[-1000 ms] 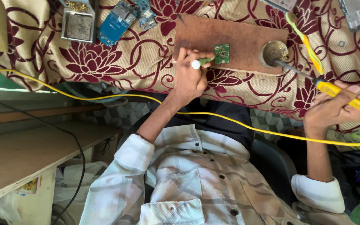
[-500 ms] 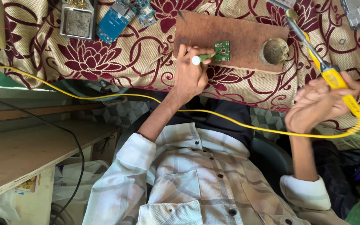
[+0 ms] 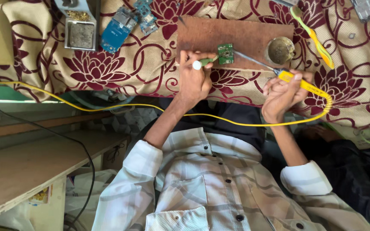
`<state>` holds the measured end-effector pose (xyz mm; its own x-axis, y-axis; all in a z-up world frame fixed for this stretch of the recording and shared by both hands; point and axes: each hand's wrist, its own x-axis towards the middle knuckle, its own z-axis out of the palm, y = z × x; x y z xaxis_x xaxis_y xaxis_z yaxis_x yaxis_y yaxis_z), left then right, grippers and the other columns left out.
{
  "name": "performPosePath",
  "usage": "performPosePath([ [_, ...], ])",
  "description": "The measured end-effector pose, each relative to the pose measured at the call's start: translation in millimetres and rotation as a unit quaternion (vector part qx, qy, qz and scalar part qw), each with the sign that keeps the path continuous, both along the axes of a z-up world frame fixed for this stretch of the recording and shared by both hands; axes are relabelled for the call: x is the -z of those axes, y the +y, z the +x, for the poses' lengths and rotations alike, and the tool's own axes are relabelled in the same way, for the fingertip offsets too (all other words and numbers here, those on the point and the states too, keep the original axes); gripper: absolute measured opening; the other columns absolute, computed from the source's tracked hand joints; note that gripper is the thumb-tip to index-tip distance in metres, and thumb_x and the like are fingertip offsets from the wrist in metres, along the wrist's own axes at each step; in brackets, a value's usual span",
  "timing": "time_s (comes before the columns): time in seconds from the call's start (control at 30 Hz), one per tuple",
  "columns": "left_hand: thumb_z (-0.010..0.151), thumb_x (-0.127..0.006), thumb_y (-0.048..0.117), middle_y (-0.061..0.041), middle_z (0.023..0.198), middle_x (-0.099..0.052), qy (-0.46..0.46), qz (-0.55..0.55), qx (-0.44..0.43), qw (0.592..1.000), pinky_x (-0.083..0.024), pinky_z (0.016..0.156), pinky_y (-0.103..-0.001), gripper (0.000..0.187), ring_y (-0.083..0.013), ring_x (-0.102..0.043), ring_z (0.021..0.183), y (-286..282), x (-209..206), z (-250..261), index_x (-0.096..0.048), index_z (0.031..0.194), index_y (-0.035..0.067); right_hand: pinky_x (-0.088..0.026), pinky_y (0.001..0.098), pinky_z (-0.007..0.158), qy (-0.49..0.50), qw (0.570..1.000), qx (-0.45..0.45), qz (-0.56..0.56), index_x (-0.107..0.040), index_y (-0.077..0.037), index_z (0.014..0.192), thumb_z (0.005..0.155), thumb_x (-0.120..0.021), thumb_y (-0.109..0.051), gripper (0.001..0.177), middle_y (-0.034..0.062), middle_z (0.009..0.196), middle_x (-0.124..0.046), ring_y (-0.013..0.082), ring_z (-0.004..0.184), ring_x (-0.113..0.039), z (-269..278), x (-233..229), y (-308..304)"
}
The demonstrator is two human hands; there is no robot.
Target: The person uses a soldering iron and solder wire to solder components on a small green circuit board. They repeatedly apply heat and solder to specific points on the board while holding it steady with their other hand.
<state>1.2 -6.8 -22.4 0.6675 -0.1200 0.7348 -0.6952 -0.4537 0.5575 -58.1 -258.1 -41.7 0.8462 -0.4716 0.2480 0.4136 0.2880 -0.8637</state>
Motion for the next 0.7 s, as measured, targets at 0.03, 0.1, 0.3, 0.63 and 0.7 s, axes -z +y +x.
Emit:
performPosePath([
  [0.03,0.087,-0.060,-0.011,-0.009,0.116,-0.069,-0.004,-0.004,0.006,1.000,-0.042,0.090,-0.044,0.026,-0.0318,-0.054,0.089,1.2,-0.3,0.7,-0.051,0.108,0.002,-0.043,0.0297,0.047,-0.002,1.000,-0.003,-0.016,-0.044,-0.005,0.119,0.121,-0.049,-0.034,0.029,0.0111,0.079,-0.052,0.0191,0.058,-0.052,1.5,1.3,-0.9],
  [0.1,0.086,-0.060,-0.011,-0.010,0.118,-0.069,-0.011,-0.013,0.022,1.000,-0.043,0.090,-0.044,0.026,-0.0309,-0.056,0.089,2.4,-0.9,1.2,-0.050,0.108,0.001,-0.042,0.0283,0.044,-0.005,0.999,-0.006,-0.049,-0.045,-0.007,0.121,0.120,-0.047,-0.037,0.030,0.0093,0.070,-0.050,0.0185,0.050,-0.051,0.3,1.4,-4.3],
  [0.3,0.085,-0.060,-0.011,-0.010,0.118,-0.069,0.003,0.002,0.029,1.000,-0.040,0.090,-0.044,0.021,-0.0292,-0.060,0.090,3.9,-1.9,-0.5,-0.056,0.104,-0.002,-0.041,0.0279,0.043,0.015,0.999,-0.021,-0.026,-0.049,-0.006,0.120,0.119,-0.047,-0.037,0.031,0.0142,0.068,-0.056,0.0200,0.049,-0.053,-0.8,1.2,-4.3],
  [0.63,0.082,-0.062,-0.009,-0.006,0.117,-0.069,0.021,0.025,0.003,0.999,-0.044,0.090,-0.041,0.020,-0.0317,-0.053,0.093,1.6,1.8,-0.4,-0.065,0.100,0.001,-0.036,0.0259,0.039,0.025,1.000,0.003,-0.007,-0.051,-0.006,0.117,0.117,-0.051,-0.036,0.030,0.0112,0.062,-0.053,0.0171,0.044,-0.049,-3.1,2.1,-0.1],
  [0.7,0.084,-0.061,-0.010,-0.005,0.116,-0.069,0.018,0.018,0.003,1.000,-0.043,0.090,-0.041,0.020,-0.0307,-0.053,0.091,1.4,3.2,-0.1,-0.065,0.101,-0.001,-0.035,0.0258,0.038,0.028,1.000,0.009,-0.008,-0.051,-0.006,0.116,0.117,-0.051,-0.036,0.030,0.0107,0.062,-0.051,0.0168,0.044,-0.049,-3.4,1.7,1.2],
])
